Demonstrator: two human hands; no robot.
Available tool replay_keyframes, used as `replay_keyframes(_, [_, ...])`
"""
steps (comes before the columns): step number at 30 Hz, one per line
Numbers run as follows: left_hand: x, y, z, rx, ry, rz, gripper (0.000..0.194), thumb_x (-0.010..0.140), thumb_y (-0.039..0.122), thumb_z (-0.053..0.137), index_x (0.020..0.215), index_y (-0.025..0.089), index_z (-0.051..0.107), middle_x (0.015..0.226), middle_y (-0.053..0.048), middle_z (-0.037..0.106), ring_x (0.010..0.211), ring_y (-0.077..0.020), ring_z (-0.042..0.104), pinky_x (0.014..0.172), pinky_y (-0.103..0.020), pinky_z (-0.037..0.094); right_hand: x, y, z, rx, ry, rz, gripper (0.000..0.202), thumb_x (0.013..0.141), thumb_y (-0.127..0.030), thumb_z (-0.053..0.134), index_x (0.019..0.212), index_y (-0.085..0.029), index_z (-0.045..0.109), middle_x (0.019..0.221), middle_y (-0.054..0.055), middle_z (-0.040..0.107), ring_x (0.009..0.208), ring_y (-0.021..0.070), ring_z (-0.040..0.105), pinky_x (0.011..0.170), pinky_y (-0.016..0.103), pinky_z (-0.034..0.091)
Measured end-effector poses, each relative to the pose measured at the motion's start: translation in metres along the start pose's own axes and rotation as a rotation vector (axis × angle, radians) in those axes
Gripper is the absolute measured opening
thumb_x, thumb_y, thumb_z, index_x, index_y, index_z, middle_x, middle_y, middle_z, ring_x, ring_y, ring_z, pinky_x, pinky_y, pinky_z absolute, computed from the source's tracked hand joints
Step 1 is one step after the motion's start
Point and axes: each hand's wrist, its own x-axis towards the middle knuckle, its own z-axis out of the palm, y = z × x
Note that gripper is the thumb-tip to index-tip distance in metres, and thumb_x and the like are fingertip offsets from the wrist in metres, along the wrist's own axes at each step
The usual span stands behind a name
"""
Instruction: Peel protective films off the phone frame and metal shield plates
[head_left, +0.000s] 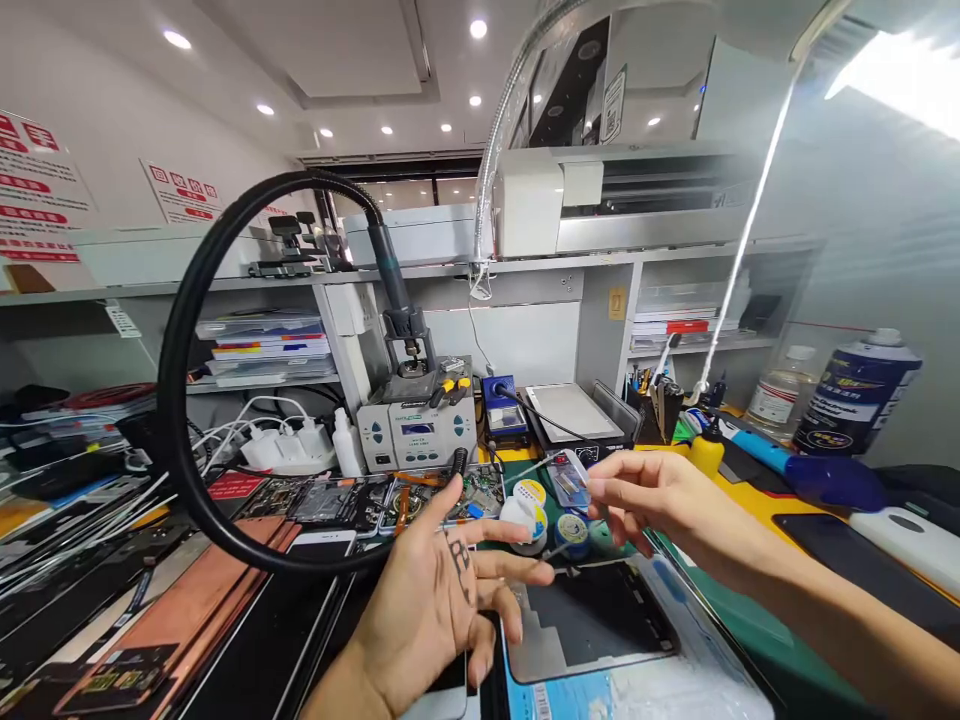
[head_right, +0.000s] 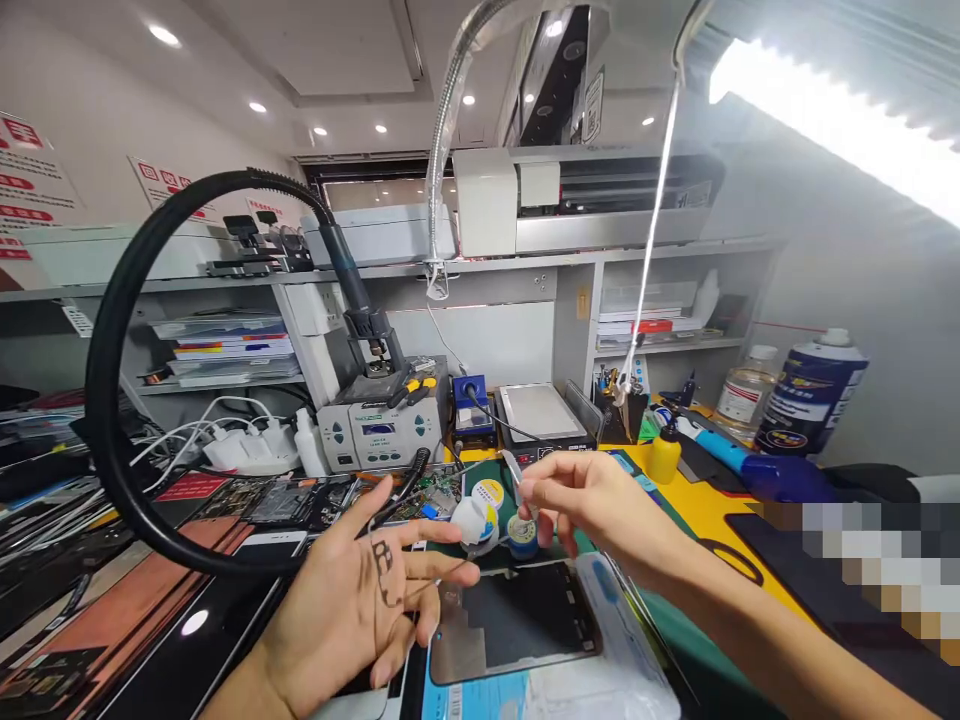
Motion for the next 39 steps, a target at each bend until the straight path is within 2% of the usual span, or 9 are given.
replay_keyframes(2, [0.0,0.0,0.0,0.035,0.101,0.111,0.062,0.097,0.063,0.041,0.111,0.007,0.063,0.107,-0.026,0.074,0.058,-0.0202,0.069,0.034,-0.023,0.049,0.002,0.003,-0.003,0.045,0.043,0.011,0.032,0.077,-0.044,0.085,0.078,-0.015,0.069,0.069,0.001,0.07,0.053,0.0112,0.06,0.044,0.02,0.041])
replay_keyframes(5, [0.002,-0.002,0.003,0.124,0.281,0.313,0.033,0.097,0.037,0.058,0.112,0.009,0.065,0.103,-0.018,0.075,0.061,-0.0141,0.066,0.038,-0.019,0.049,0.003,0.006,-0.005,0.115,0.087,0.051,0.028,0.079,-0.038,0.083,0.079,-0.016,0.066,0.073,0.002,0.071,0.055,0.011,0.063,0.046,0.019,0.041])
replay_keyframes(7, [0.004,-0.005,0.005,0.179,0.377,0.399,0.025,0.093,0.027,0.065,0.11,0.009,0.068,0.099,-0.014,0.075,0.059,-0.0121,0.063,0.039,-0.018,0.048,0.001,0.008,-0.004,0.147,0.092,0.082,0.027,0.079,-0.036,0.082,0.079,-0.017,0.065,0.076,0.003,0.072,0.058,0.0123,0.066,0.046,0.018,0.041])
replay_keyframes(14, [0.006,-0.013,0.002,0.292,0.552,0.652,0.023,0.083,0.034,0.076,0.092,0.013,0.075,0.098,-0.009,0.075,0.065,-0.0143,0.064,0.043,-0.02,0.049,-0.003,0.014,-0.001,0.129,-0.01,0.138,0.031,0.076,-0.042,0.084,0.079,-0.018,0.065,0.074,0.003,0.071,0.065,0.0167,0.068,0.048,0.021,0.044])
replay_keyframes(16, [0.004,-0.011,-0.002,0.295,0.609,0.735,0.02,0.082,0.033,0.076,0.088,0.014,0.075,0.096,-0.008,0.076,0.065,-0.0146,0.064,0.044,-0.02,0.049,-0.003,0.017,-0.003,-0.025,-0.046,0.115,0.031,0.078,-0.044,0.082,0.089,-0.017,0.069,0.077,0.003,0.071,0.069,0.0186,0.067,0.051,0.023,0.045])
replay_keyframes(20, [0.0,-0.002,-0.008,0.269,0.725,0.888,0.01,0.08,0.027,0.075,0.08,0.017,0.072,0.082,-0.002,0.075,0.061,-0.0141,0.065,0.045,-0.021,0.048,-0.008,0.023,-0.006,-0.649,-0.049,-0.037,0.031,0.084,-0.048,0.076,0.104,-0.024,0.074,0.095,0.003,0.072,0.081,0.0213,0.063,0.068,0.03,0.047])
replay_keyframes(25, [-0.003,0.005,-0.011,0.248,0.76,0.944,0.012,0.08,0.028,0.076,0.076,0.018,0.071,0.076,-0.001,0.073,0.059,-0.0151,0.064,0.044,-0.022,0.048,-0.011,0.028,0.002,-0.898,-0.141,-0.145,0.022,0.087,-0.042,0.072,0.1,-0.025,0.075,0.103,0.005,0.07,0.095,0.0262,0.065,0.083,0.035,0.049])
replay_keyframes(29, [-0.004,0.003,-0.01,0.269,0.741,0.94,0.012,0.08,0.029,0.076,0.076,0.018,0.072,0.075,-0.001,0.072,0.06,-0.0156,0.064,0.045,-0.023,0.049,-0.008,0.029,0.008,-0.911,-0.142,-0.171,0.011,0.09,-0.029,0.065,0.088,-0.023,0.074,0.103,0.006,0.069,0.099,0.0261,0.065,0.087,0.036,0.048])
replay_keyframes(39, [-0.005,-0.001,-0.012,0.33,0.734,0.929,0.012,0.083,0.03,0.074,0.077,0.02,0.073,0.075,0.001,0.072,0.061,-0.0143,0.065,0.048,-0.021,0.05,-0.006,0.033,0.009,-0.871,-0.113,-0.199,0.009,0.087,-0.019,0.062,0.08,-0.023,0.067,0.103,0.004,0.07,0.099,0.0242,0.064,0.09,0.035,0.048])
